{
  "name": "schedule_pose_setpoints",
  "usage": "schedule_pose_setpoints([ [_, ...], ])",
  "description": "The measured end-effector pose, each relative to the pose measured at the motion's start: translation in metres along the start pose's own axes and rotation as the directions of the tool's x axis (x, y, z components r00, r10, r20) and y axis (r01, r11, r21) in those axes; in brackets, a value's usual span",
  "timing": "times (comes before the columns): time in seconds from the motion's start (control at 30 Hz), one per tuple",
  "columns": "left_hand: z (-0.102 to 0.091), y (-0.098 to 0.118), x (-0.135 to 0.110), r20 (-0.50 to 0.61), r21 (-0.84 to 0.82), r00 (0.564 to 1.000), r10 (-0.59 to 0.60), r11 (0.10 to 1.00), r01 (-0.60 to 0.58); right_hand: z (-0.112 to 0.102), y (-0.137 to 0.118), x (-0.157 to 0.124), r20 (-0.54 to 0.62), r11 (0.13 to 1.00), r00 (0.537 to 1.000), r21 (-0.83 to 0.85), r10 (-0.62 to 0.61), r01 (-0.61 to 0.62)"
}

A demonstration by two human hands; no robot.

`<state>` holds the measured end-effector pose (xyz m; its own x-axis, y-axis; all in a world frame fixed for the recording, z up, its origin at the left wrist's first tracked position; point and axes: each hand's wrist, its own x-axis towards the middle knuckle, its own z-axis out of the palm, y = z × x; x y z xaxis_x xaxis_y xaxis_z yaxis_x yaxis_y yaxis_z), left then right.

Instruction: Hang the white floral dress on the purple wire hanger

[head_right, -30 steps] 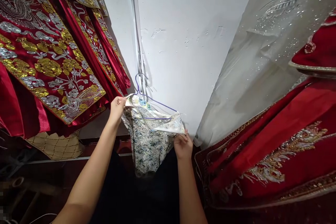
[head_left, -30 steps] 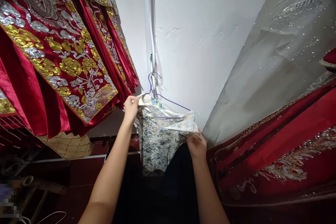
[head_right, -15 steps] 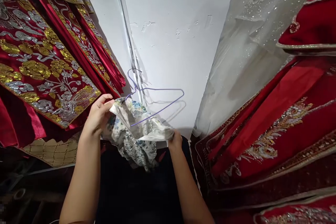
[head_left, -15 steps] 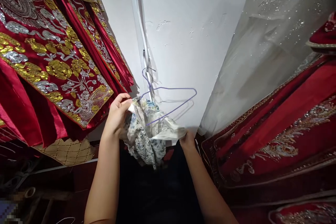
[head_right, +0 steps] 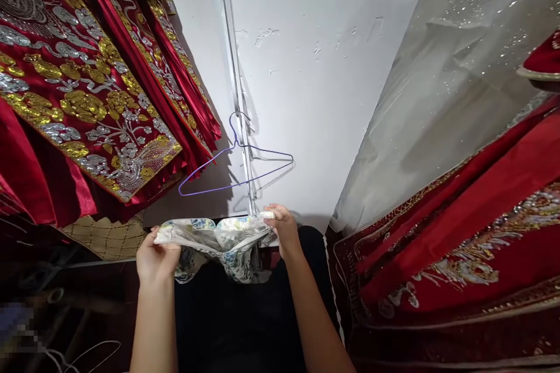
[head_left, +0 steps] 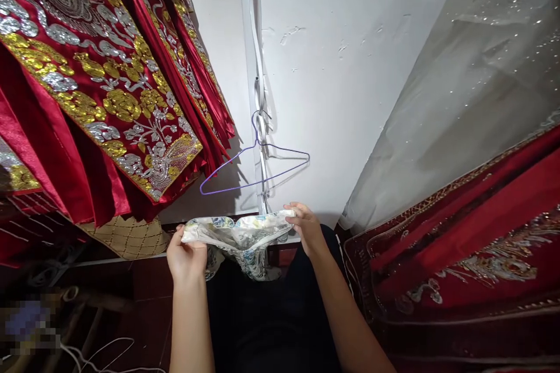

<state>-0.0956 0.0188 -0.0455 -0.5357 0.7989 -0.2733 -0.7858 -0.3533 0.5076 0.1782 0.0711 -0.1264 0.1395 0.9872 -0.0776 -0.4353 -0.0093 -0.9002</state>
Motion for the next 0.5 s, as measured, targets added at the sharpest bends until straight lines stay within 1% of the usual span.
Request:
schedule_pose_setpoints([
  [0.03,0.002,-0.003,-0.005,-0.018,0.004,1.000,-0.012,1.000,0.012,0.006,-0.005,-0.005,0.010,0.994,0.998,-0.089,-0.068,0.068],
  [0.07,0.006,-0.007,-0.012,-0.035,-0.004,0.999,-0.033,0.999,0.033,0.012,-0.010,-0.009,0.022,0.966,0.988,-0.204,-0.155,0.156],
  [0.1,0.011,-0.011,-0.021,-0.043,-0.020,0.997,-0.066,0.998,0.065,0.014,-0.013,-0.012,0.043,0.908,0.967,-0.334,-0.251,0.251],
  [0.13,0.017,-0.015,-0.030,-0.037,-0.033,0.994,-0.104,0.994,0.103,0.014,-0.015,-0.013,0.057,0.825,0.936,-0.455,-0.348,0.335],
  [0.17,0.022,-0.018,-0.039,-0.014,-0.038,0.990,-0.140,0.989,0.140,0.010,-0.016,-0.012,0.049,0.742,0.898,-0.545,-0.437,0.391],
  [0.2,0.027,-0.021,-0.048,0.018,-0.034,0.986,-0.167,0.985,0.167,0.003,-0.017,-0.009,0.008,0.689,0.861,-0.597,-0.508,0.412],
  [0.23,0.030,-0.024,-0.056,0.051,-0.021,0.983,-0.177,0.984,0.179,-0.007,-0.018,-0.005,-0.056,0.666,0.827,-0.624,-0.560,0.409],
  [0.27,0.033,-0.025,-0.063,0.081,-0.004,0.982,-0.171,0.985,0.172,-0.019,-0.019,0.000,-0.131,0.670,0.799,-0.633,-0.587,0.389],
  [0.3,0.035,-0.027,-0.069,0.106,0.015,0.983,-0.151,0.989,0.150,-0.031,-0.021,0.004,-0.201,0.692,0.783,-0.627,-0.588,0.359],
  [0.33,0.037,-0.028,-0.074,0.128,0.036,0.984,-0.124,0.992,0.120,-0.041,-0.025,0.007,-0.248,0.721,0.785,-0.609,-0.568,0.330],
  [0.37,0.038,-0.030,-0.078,0.155,0.062,0.983,-0.097,0.994,0.088,-0.048,-0.029,0.007,-0.253,0.747,0.807,-0.588,-0.534,0.310],
  [0.4,0.038,-0.032,-0.083,0.190,0.092,0.979,-0.074,0.994,0.058,-0.050,-0.035,0.006,-0.208,0.766,0.848,-0.568,-0.488,0.301],
  [0.43,0.039,-0.035,-0.088,0.237,0.125,0.970,-0.056,0.992,0.026,-0.047,-0.040,0.001,-0.114,0.786,0.900,-0.541,-0.420,0.299],
  [0.47,0.040,-0.038,-0.095,0.293,0.163,0.955,-0.040,0.987,-0.008,-0.039,-0.045,-0.006,0.022,0.816,0.947,-0.501,-0.321,0.288],
  [0.5,0.041,-0.043,-0.102,0.354,0.217,0.934,-0.041,0.975,-0.040,-0.027,-0.049,-0.014,0.196,0.848,0.963,-0.463,-0.185,0.257],
])
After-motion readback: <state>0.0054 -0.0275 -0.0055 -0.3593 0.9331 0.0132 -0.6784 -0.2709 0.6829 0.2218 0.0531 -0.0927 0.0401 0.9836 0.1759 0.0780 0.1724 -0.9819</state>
